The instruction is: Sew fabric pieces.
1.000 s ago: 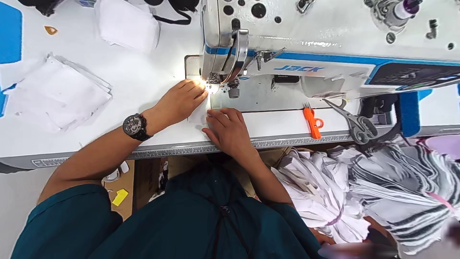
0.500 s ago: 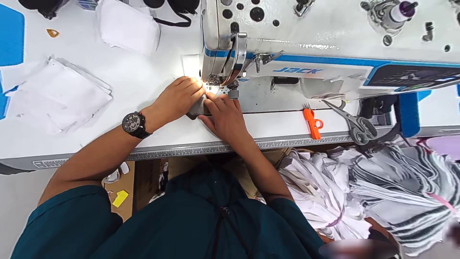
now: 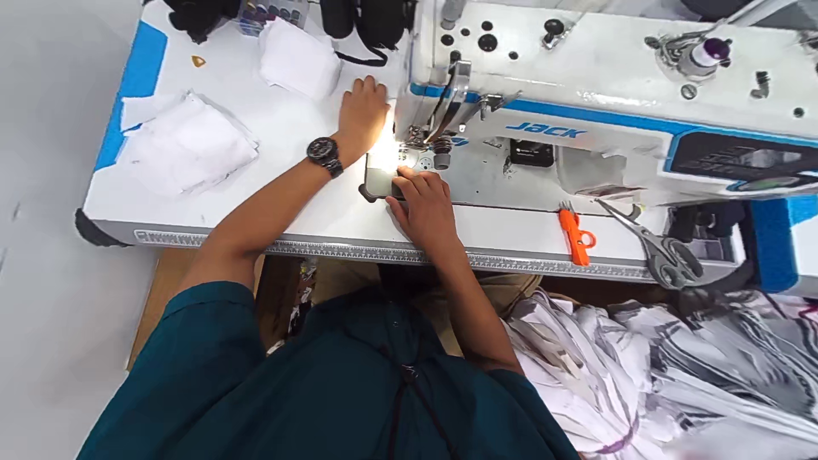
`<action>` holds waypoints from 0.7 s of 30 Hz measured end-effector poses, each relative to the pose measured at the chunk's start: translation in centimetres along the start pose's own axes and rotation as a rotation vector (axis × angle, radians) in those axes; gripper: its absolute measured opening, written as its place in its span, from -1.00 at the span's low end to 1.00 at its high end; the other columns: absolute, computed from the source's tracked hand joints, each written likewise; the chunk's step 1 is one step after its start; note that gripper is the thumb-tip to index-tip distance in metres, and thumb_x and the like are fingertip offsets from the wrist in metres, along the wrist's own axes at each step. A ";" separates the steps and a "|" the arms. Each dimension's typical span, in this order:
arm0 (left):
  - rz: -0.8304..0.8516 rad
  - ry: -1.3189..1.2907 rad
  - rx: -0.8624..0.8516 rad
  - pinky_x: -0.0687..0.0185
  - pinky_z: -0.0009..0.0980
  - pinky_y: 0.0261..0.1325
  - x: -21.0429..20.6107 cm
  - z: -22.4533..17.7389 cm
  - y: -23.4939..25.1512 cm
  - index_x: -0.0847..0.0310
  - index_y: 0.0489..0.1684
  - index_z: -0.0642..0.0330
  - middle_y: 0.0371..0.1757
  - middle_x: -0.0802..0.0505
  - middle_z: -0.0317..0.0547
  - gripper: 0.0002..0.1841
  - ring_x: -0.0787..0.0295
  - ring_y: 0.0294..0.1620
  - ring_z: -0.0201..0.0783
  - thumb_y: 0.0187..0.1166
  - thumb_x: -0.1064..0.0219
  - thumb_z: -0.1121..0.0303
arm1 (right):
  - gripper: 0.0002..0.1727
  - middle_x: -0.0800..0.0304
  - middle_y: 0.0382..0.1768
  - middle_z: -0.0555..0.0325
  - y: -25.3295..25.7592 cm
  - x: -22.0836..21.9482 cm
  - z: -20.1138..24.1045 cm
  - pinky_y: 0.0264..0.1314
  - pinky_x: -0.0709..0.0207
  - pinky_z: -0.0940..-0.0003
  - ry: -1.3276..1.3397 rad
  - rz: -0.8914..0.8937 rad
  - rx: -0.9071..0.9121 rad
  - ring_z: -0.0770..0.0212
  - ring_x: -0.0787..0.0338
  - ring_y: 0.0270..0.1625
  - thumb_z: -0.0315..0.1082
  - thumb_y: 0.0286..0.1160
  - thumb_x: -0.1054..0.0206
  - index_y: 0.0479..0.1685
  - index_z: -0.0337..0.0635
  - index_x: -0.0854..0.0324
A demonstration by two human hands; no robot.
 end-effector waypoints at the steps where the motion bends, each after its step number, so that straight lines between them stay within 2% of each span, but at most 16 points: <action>1: -0.021 -0.034 -0.009 -0.54 0.29 0.33 0.0 -0.5 -0.4 -0.54 0.39 0.47 0.41 -0.65 0.44 -0.58 -0.56 0.48 0.39 0.69 -0.20 0.34 | -0.53 -0.72 0.47 0.13 0.0 0.1 0.0 0.44 -0.43 -0.07 0.017 0.000 0.003 -0.07 -0.63 0.49 0.06 0.75 -0.13 0.23 -0.05 -0.76; 3: -0.116 -0.158 0.000 -0.72 0.14 0.18 0.3 -0.1 -1.1 -0.53 0.38 0.40 0.19 -0.79 0.29 -0.64 -0.81 0.21 0.23 0.77 -0.05 0.40 | -0.56 -0.76 0.42 0.12 -0.3 0.2 -0.1 0.46 -0.45 -0.09 0.069 -0.012 0.009 -0.06 -0.66 0.48 0.01 0.77 -0.12 0.21 -0.05 -0.77; 5: -0.228 -0.374 0.058 -0.73 0.06 0.13 2.3 2.1 -2.0 -0.52 0.26 0.41 -0.07 -0.85 0.21 -0.65 -0.87 0.00 0.12 0.88 0.04 0.30 | -0.60 -0.83 0.31 0.09 -0.6 0.5 -0.4 0.42 -0.50 -0.06 0.159 -0.059 0.009 -0.04 -0.74 0.38 -0.06 0.79 -0.12 0.17 -0.09 -0.79; 6: -0.284 -0.425 0.093 -0.73 0.02 0.16 3.9 3.6 -2.8 -0.52 0.25 0.44 -0.10 -0.86 0.21 -0.64 -0.87 -0.02 0.07 0.88 0.03 0.30 | -0.61 -0.86 0.25 0.05 -0.9 0.8 -0.5 0.38 -0.53 -0.05 0.204 -0.084 0.001 -0.04 -0.76 0.33 -0.09 0.79 -0.13 0.15 -0.13 -0.79; 9: -0.352 -0.332 0.292 -0.71 0.01 0.26 9.7 9.9 -7.2 -0.49 0.35 0.45 0.06 -0.85 0.26 -0.61 -0.86 0.09 0.05 0.88 0.02 0.28 | -0.63 -0.89 0.12 0.00 -1.2 1.2 -0.7 0.26 -0.58 0.00 0.257 -0.126 -0.024 -0.05 -0.79 0.22 -0.12 0.76 -0.17 0.09 -0.17 -0.80; 11: -0.322 -0.154 0.505 -0.57 0.28 0.36 12.2 14.2 -10.4 -0.49 0.43 0.45 0.26 -0.75 0.44 -0.56 -0.73 0.30 0.33 0.85 -0.01 0.24 | -0.64 -0.90 0.09 0.02 -1.1 1.3 -0.6 0.24 -0.59 0.03 0.248 -0.142 -0.017 -0.03 -0.81 0.19 -0.13 0.75 -0.16 0.07 -0.15 -0.81; 13: -0.326 -0.004 0.637 -0.33 0.50 0.45 13.2 16.6 -11.9 -0.49 0.49 0.47 0.49 -0.54 0.62 -0.53 -0.44 0.52 0.59 0.77 -0.10 0.29 | -0.65 -0.92 0.06 0.05 -1.1 1.2 -0.4 0.22 -0.60 0.05 0.242 -0.161 -0.001 -0.01 -0.82 0.17 -0.14 0.75 -0.17 0.06 -0.13 -0.83; 15: -0.360 0.043 0.550 -0.33 0.38 0.54 13.2 16.1 -11.2 -0.57 0.43 0.44 0.50 -0.56 0.55 -0.58 -0.41 0.57 0.51 0.72 -0.14 0.38 | -0.67 -0.93 0.03 0.07 -1.0 1.2 -0.3 0.21 -0.61 0.07 0.240 -0.177 0.016 0.02 -0.83 0.14 -0.16 0.74 -0.18 0.04 -0.11 -0.84; 18: -0.240 -0.057 0.176 -0.34 0.14 0.67 10.5 13.2 -6.5 -0.59 0.42 0.41 0.49 -0.65 0.35 -0.63 -0.50 0.61 0.28 0.72 -0.11 0.49 | -0.68 -0.93 0.01 0.08 -1.1 1.2 -0.4 0.21 -0.61 0.10 0.257 -0.181 0.014 0.04 -0.83 0.13 -0.18 0.73 -0.19 0.03 -0.11 -0.84; 19: -0.201 -0.058 0.080 -0.35 0.12 0.67 9.1 12.3 -4.5 -0.58 0.42 0.42 0.50 -0.65 0.34 -0.63 -0.50 0.60 0.28 0.70 -0.11 0.53 | -0.69 -0.93 0.01 0.08 -1.1 1.2 -0.5 0.21 -0.61 0.11 0.266 -0.184 0.006 0.06 -0.83 0.14 -0.18 0.73 -0.20 0.03 -0.11 -0.84; 21: -0.162 0.013 0.005 -0.40 0.11 0.63 6.7 11.1 -0.9 -0.52 0.39 0.48 0.47 -0.64 0.39 -0.63 -0.51 0.57 0.32 0.66 -0.09 0.61 | -0.69 -0.93 0.01 0.10 -1.2 1.3 -0.7 0.22 -0.61 0.15 0.285 -0.181 -0.018 0.09 -0.83 0.14 -0.18 0.72 -0.20 0.04 -0.09 -0.84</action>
Point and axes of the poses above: each hand's wrist, its own y-axis towards the middle knuckle, its own x-axis out of the back of the hand, z = x × y, the point moved 2 cm from there along y, towards the middle knuckle
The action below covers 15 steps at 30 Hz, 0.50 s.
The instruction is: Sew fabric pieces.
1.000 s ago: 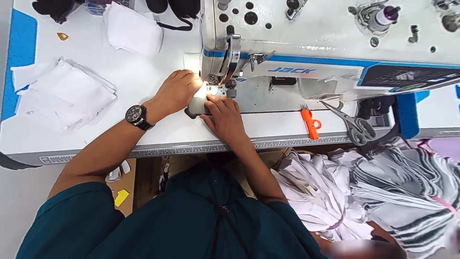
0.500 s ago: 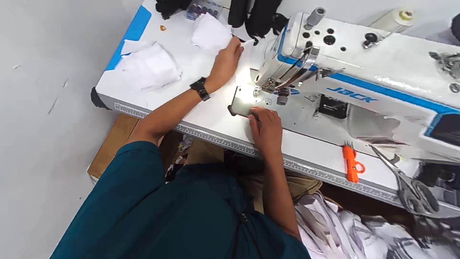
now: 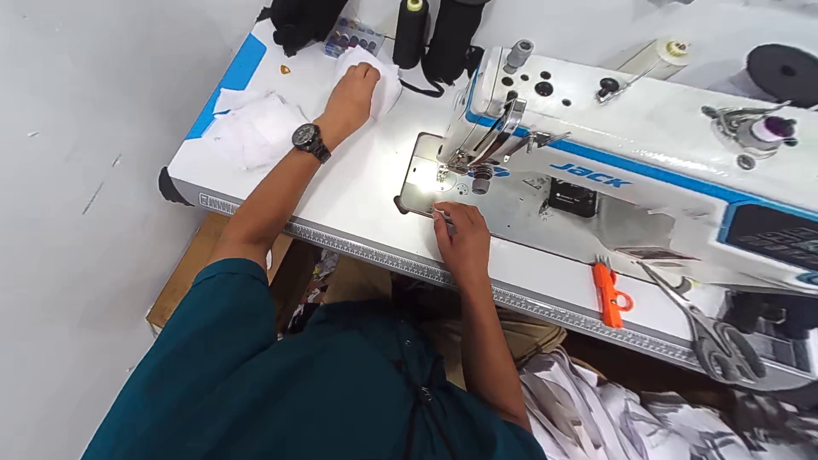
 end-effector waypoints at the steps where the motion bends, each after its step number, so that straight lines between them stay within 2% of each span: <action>1: -0.002 0.052 0.006 -0.43 0.12 0.59 -0.9 -0.4 1.1 -0.49 0.38 0.52 0.43 -0.64 0.42 -0.64 -0.52 0.54 0.36 0.65 -0.05 0.64 | -0.69 -0.92 0.01 0.11 0.0 0.0 -0.1 0.23 -0.62 0.17 0.007 0.000 -0.012 0.10 -0.83 0.14 -0.17 0.73 -0.21 0.05 -0.09 -0.84; 6: -0.038 0.121 0.072 -0.52 0.16 0.46 -2.0 -0.7 2.9 -0.50 0.27 0.56 0.26 -0.73 0.46 -0.70 -0.62 0.43 0.39 0.71 0.01 0.60 | -0.69 -0.92 -0.02 0.09 0.0 0.1 -0.1 0.20 -0.64 0.16 0.013 -0.003 -0.029 0.11 -0.83 0.10 -0.18 0.72 -0.21 0.06 -0.10 -0.83; 9: -0.034 0.028 0.078 -0.53 0.13 0.46 -1.3 0.2 2.4 -0.53 0.19 0.53 0.20 -0.75 0.42 -0.72 -0.65 0.39 0.33 0.65 -0.09 0.55 | -0.70 -0.91 -0.03 0.12 0.2 -0.1 -0.1 0.17 -0.64 0.20 0.001 0.003 -0.034 0.14 -0.83 0.08 -0.17 0.72 -0.21 0.05 -0.08 -0.83; 11: -0.019 -0.125 0.038 -0.59 0.14 0.34 -0.6 0.6 1.4 -0.54 0.14 0.52 0.08 -0.76 0.40 -0.72 -0.73 0.22 0.29 0.54 -0.22 0.53 | -0.70 -0.92 -0.04 0.12 0.3 -0.2 -0.2 0.16 -0.64 0.21 -0.011 -0.003 -0.051 0.15 -0.84 0.08 -0.17 0.73 -0.21 0.05 -0.08 -0.84; 13: 0.078 -0.343 -0.075 -0.69 0.05 0.10 0.2 0.3 0.0 -0.53 0.07 0.50 -0.10 -0.80 0.29 -0.72 -0.80 -0.06 0.12 0.44 -0.32 0.56 | -0.71 -0.92 -0.06 0.11 0.3 -0.1 -0.2 0.15 -0.66 0.23 -0.002 -0.027 -0.092 0.16 -0.84 0.06 -0.20 0.72 -0.22 0.02 -0.10 -0.84; 15: 0.316 -0.571 -0.215 -0.70 -0.20 -0.02 0.4 -1.1 -1.5 -0.48 0.01 0.43 -0.16 -0.78 0.07 -0.74 -0.75 -0.19 -0.20 0.40 -0.31 0.58 | -0.72 -0.92 -0.11 0.09 0.3 0.0 -0.4 0.09 -0.69 0.27 0.016 -0.065 -0.154 0.18 -0.85 -0.01 -0.24 0.68 -0.23 -0.02 -0.14 -0.85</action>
Point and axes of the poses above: each hand's wrist, its own y-axis towards the middle knuckle, its own x-axis out of the back of the hand, z = x × y, the point moved 2 cm from there along y, towards the middle knuckle
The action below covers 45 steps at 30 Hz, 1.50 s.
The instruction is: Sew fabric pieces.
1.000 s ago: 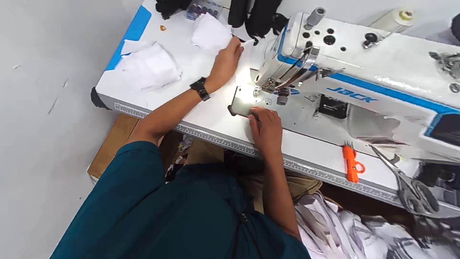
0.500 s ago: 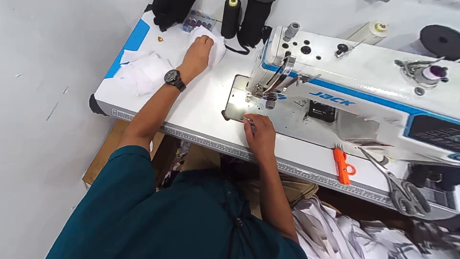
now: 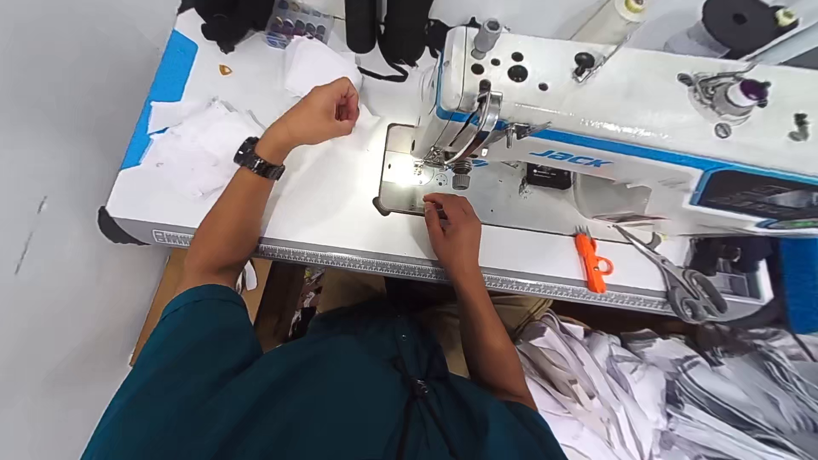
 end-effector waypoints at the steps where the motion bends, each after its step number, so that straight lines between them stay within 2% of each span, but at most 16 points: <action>1: 0.146 -0.093 -0.025 -0.70 -0.31 -0.02 -1.1 -0.9 -0.3 -0.46 -0.01 0.37 -0.16 -0.76 -0.04 -0.75 -0.72 -0.19 -0.32 0.38 -0.31 0.57 | -0.73 -0.91 -0.14 0.08 -0.1 0.0 -0.1 0.02 -0.69 0.28 0.011 -0.016 -0.036 0.19 -0.84 -0.06 -0.26 0.68 -0.24 -0.02 -0.16 -0.84; 3: 0.380 -0.177 -0.101 -0.71 -0.31 -0.08 -4.3 -2.4 -0.7 -0.52 -0.04 0.36 -0.20 -0.77 -0.06 -0.76 -0.73 -0.24 -0.33 0.37 -0.35 0.57 | -0.75 -0.89 -0.15 0.11 -0.2 0.2 -0.2 -0.04 -0.70 0.31 0.019 -0.035 -0.099 0.24 -0.83 -0.10 -0.28 0.67 -0.26 0.03 -0.16 -0.82; 5: 0.448 -0.123 -0.215 -0.74 -0.34 -0.15 -7.3 -3.3 -1.0 -0.64 -0.02 0.30 -0.17 -0.81 -0.05 -0.80 -0.74 -0.29 -0.32 0.46 -0.43 0.48 | -0.76 -0.89 -0.15 0.13 -0.4 0.3 0.0 0.00 -0.70 0.28 0.005 -0.037 -0.136 0.23 -0.83 -0.07 -0.30 0.64 -0.29 0.08 -0.17 -0.80; 7: 0.294 0.002 -0.281 -0.70 -0.24 -0.07 -8.8 -3.8 -1.2 -0.73 0.02 0.33 -0.07 -0.78 0.07 -0.80 -0.70 -0.23 -0.19 0.52 -0.43 0.47 | -0.74 -0.88 -0.17 0.15 -0.9 0.4 0.5 0.01 -0.69 0.19 -0.046 -0.030 -0.154 0.18 -0.83 -0.07 -0.26 0.59 -0.35 0.10 -0.16 -0.79; 9: 0.149 0.095 -0.324 -0.67 -0.07 0.24 -9.3 -3.6 -1.0 -0.78 0.07 0.31 0.09 -0.80 0.16 -0.78 -0.75 0.08 0.02 0.55 -0.43 0.42 | -0.64 -0.86 -0.21 0.15 -1.3 0.1 1.2 -0.04 -0.65 0.10 -0.120 -0.021 -0.170 0.12 -0.80 -0.10 -0.09 0.47 -0.47 0.08 -0.13 -0.80; 12: 0.148 0.175 -0.427 -0.56 -0.03 0.47 -9.9 -2.8 -0.9 -0.80 0.19 0.23 0.21 -0.82 0.14 -0.73 -0.72 0.32 0.11 0.61 -0.38 0.38 | -0.53 -0.84 -0.22 0.16 -1.5 -0.8 2.4 -0.08 -0.62 0.09 -0.238 -0.002 -0.190 0.08 -0.79 -0.10 0.10 0.38 -0.52 0.05 -0.08 -0.82; 14: 0.208 0.217 -0.434 -0.58 -0.02 0.40 -9.7 -2.5 -0.8 -0.81 0.18 0.20 0.11 -0.81 0.15 -0.74 -0.71 0.26 0.12 0.64 -0.35 0.37 | -0.56 -0.83 -0.21 0.13 -1.6 -1.3 2.6 -0.10 -0.62 0.09 -0.294 0.000 -0.195 0.04 -0.79 -0.08 0.08 0.41 -0.51 0.02 -0.08 -0.83; 17: 0.209 0.229 -0.468 -0.60 -0.05 0.22 -9.1 -2.2 -0.5 -0.85 -0.11 0.21 -0.14 -0.80 0.09 -0.84 -0.72 0.04 0.08 0.60 -0.37 0.37 | -0.58 -0.83 -0.19 0.10 -1.9 -0.9 2.4 -0.11 -0.59 0.08 -0.308 0.012 -0.217 0.01 -0.79 -0.08 0.05 0.44 -0.50 0.03 -0.08 -0.83; 19: 0.208 0.231 -0.478 -0.57 -0.03 0.18 -9.1 -2.3 -0.5 -0.81 -0.23 0.22 -0.18 -0.77 0.08 -0.85 -0.69 0.02 0.08 0.59 -0.38 0.34 | -0.62 -0.83 -0.19 0.11 -2.2 -0.4 2.1 -0.09 -0.59 0.07 -0.287 0.022 -0.231 0.02 -0.78 -0.09 0.02 0.46 -0.50 0.03 -0.06 -0.83; 22: 0.237 0.233 -0.469 -0.52 0.10 0.30 -9.9 -2.4 -0.6 -0.78 -0.01 0.19 0.09 -0.78 0.11 -0.78 -0.67 0.23 0.13 0.64 -0.34 0.26 | -0.70 -0.85 -0.18 0.13 -2.7 0.4 1.9 -0.05 -0.59 0.06 -0.242 0.051 -0.245 0.04 -0.79 -0.06 -0.07 0.50 -0.47 0.04 -0.03 -0.84; 24: 0.246 0.241 -0.489 -0.54 0.11 0.35 -10.3 -2.5 -0.9 -0.75 0.13 0.21 0.13 -0.81 0.12 -0.73 -0.69 0.28 0.15 0.64 -0.34 0.26 | -0.74 -0.85 -0.17 0.12 -3.2 0.8 1.8 -0.03 -0.60 0.06 -0.227 0.057 -0.241 0.04 -0.80 -0.04 -0.11 0.51 -0.46 0.02 -0.02 -0.86; 28: 0.241 0.248 -0.479 -0.55 0.07 0.35 -11.4 -3.4 -1.3 -0.77 -0.01 0.27 -0.03 -0.80 0.14 -0.80 -0.70 0.21 0.16 0.68 -0.26 0.37 | -0.80 -0.84 -0.16 0.14 -3.6 0.9 1.6 -0.02 -0.58 0.08 -0.223 0.042 -0.225 0.06 -0.79 -0.02 -0.15 0.50 -0.42 -0.11 0.01 -0.90; 31: 0.207 0.176 -0.494 -0.57 0.03 0.28 -12.0 -3.6 -1.4 -0.69 -0.12 0.30 0.02 -0.79 0.14 -0.85 -0.70 0.22 0.11 0.59 -0.23 0.44 | -0.75 -0.85 -0.20 0.16 -3.5 0.8 1.5 -0.02 -0.60 0.08 -0.217 0.023 -0.237 0.09 -0.80 -0.05 -0.08 0.54 -0.42 -0.13 -0.03 -0.86; 34: 0.167 0.082 -0.539 -0.68 -0.08 0.25 -11.8 -3.8 -1.5 -0.69 -0.06 0.34 -0.06 -0.84 0.12 -0.87 -0.80 0.08 0.03 0.58 -0.30 0.53 | -0.71 -0.85 -0.18 0.14 -3.4 0.5 1.5 -0.03 -0.57 0.06 -0.239 0.027 -0.235 0.05 -0.79 -0.04 -0.04 0.53 -0.44 0.00 -0.02 -0.85; 38: 0.051 0.138 -0.687 -0.66 -0.12 0.31 -11.5 -3.2 -1.3 -0.80 0.02 0.32 -0.03 -0.87 0.13 -0.80 -0.80 0.12 0.05 0.67 -0.24 0.50 | -0.70 -0.83 -0.09 0.10 -3.4 0.5 1.6 -0.02 -0.55 0.05 -0.243 0.045 -0.219 0.02 -0.76 0.01 -0.05 0.53 -0.43 0.07 0.03 -0.87; 45: 0.013 0.307 -0.709 -0.68 -0.15 0.21 -11.6 -2.8 -1.2 -0.85 -0.07 0.26 -0.03 -0.87 0.07 -0.76 -0.80 0.10 0.04 0.74 -0.18 0.48 | -0.81 -0.89 -0.24 0.21 -3.8 0.1 1.7 -0.06 -0.57 0.18 -0.242 -0.038 -0.169 0.18 -0.82 -0.14 -0.15 0.55 -0.42 -0.16 -0.01 -0.88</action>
Point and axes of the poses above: each hand's wrist, its own y-axis towards the middle knuckle, its own x-axis out of the back of the hand, z = x × y, the point moved 2 cm from there along y, towards the middle knuckle
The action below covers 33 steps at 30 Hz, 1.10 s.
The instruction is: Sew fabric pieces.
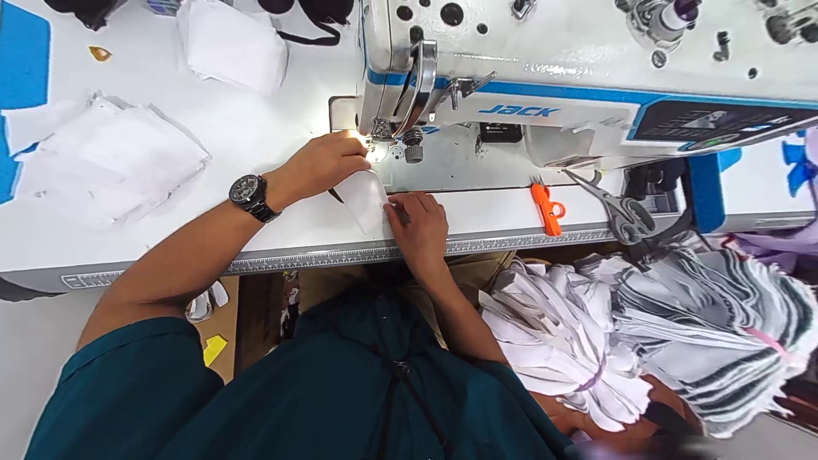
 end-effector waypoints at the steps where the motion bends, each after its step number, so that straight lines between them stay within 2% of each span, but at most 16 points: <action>1: 0.001 0.014 -0.008 -0.68 -0.16 0.22 0.0 -0.1 0.1 -0.84 -0.07 0.26 -0.02 -0.86 0.08 -0.76 -0.78 0.10 0.05 0.73 -0.18 0.51 | -0.82 -0.89 -0.25 0.21 -0.2 -0.1 0.1 -0.10 -0.58 0.21 -0.019 -0.034 0.015 0.18 -0.82 -0.16 -0.17 0.56 -0.41 -0.16 -0.01 -0.89; 4: -0.004 0.023 -0.029 -0.70 -0.16 0.19 0.0 0.0 0.2 -0.85 -0.07 0.25 -0.03 -0.88 0.08 -0.75 -0.80 0.09 0.05 0.68 -0.18 0.57 | -0.83 -0.90 -0.25 0.19 -0.6 -0.3 0.4 -0.20 -0.57 0.26 -0.079 -0.122 0.052 0.16 -0.83 -0.17 -0.22 0.57 -0.39 -0.19 -0.01 -0.89; 9: -0.019 0.077 -0.089 -0.73 -0.14 0.13 0.2 0.0 0.1 -0.83 -0.12 0.30 -0.04 -0.89 0.11 -0.75 -0.83 0.03 0.08 0.66 -0.16 0.62 | -0.85 -0.92 -0.23 0.19 -0.8 -0.3 0.4 -0.22 -0.59 0.26 -0.092 -0.143 0.066 0.16 -0.85 -0.17 -0.25 0.53 -0.41 -0.22 0.01 -0.90; 21: 0.069 0.240 -0.178 -0.73 -0.07 0.12 0.0 -0.6 0.8 -0.76 -0.06 0.42 0.00 -0.86 0.20 -0.76 -0.82 0.09 0.15 0.63 -0.11 0.69 | -0.84 -0.90 -0.24 0.17 -0.5 0.1 0.3 -0.21 -0.62 0.26 -0.084 -0.072 0.069 0.13 -0.84 -0.15 -0.30 0.50 -0.37 -0.25 -0.01 -0.90; 24: 0.143 0.304 -0.207 -0.72 -0.08 0.12 0.2 -1.1 1.0 -0.71 -0.04 0.49 -0.01 -0.85 0.24 -0.77 -0.82 0.09 0.16 0.64 -0.08 0.69 | -0.84 -0.89 -0.25 0.15 -0.3 0.1 0.3 -0.20 -0.64 0.24 -0.082 -0.043 0.079 0.12 -0.85 -0.16 -0.30 0.51 -0.37 -0.25 -0.04 -0.88; 26: 0.235 0.310 -0.153 -0.73 -0.07 0.13 0.6 -1.8 1.0 -0.68 0.05 0.52 0.03 -0.83 0.26 -0.76 -0.81 0.09 0.18 0.67 -0.08 0.68 | -0.83 -0.88 -0.24 0.15 -0.2 0.3 0.1 -0.18 -0.63 0.24 -0.077 -0.014 0.097 0.12 -0.83 -0.16 -0.28 0.52 -0.35 -0.23 -0.03 -0.88; 29: 0.286 0.311 -0.016 -0.73 -0.10 0.16 0.7 -3.7 0.5 -0.67 0.19 0.50 0.09 -0.82 0.26 -0.72 -0.82 0.11 0.16 0.66 -0.13 0.63 | -0.77 -0.87 -0.20 0.14 -0.3 0.8 -0.5 -0.11 -0.62 0.21 -0.029 0.069 0.141 0.11 -0.81 -0.11 -0.16 0.57 -0.35 -0.13 -0.02 -0.88; 31: 0.283 0.359 0.060 -0.71 -0.12 0.25 0.4 -4.7 0.4 -0.64 0.26 0.53 0.19 -0.80 0.30 -0.69 -0.81 0.19 0.16 0.68 -0.08 0.64 | -0.70 -0.85 -0.13 0.11 -0.2 1.1 -0.9 -0.01 -0.59 0.18 0.021 0.120 0.205 0.07 -0.78 -0.02 -0.05 0.63 -0.33 -0.02 0.00 -0.88; 33: 0.275 0.398 0.117 -0.67 -0.13 0.37 -0.1 -5.1 0.4 -0.61 0.31 0.55 0.30 -0.78 0.34 -0.66 -0.79 0.32 0.16 0.68 -0.06 0.66 | -0.62 -0.84 0.04 0.09 -0.3 1.2 -1.1 0.13 -0.56 0.13 0.047 0.165 0.275 0.03 -0.75 0.15 0.04 0.67 -0.28 0.10 0.02 -0.86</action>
Point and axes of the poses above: each hand's wrist, its own y-axis towards the middle knuckle, its own x-axis out of the back of the hand, z = x × y, the point moved 2 cm from there along y, towards the middle knuckle
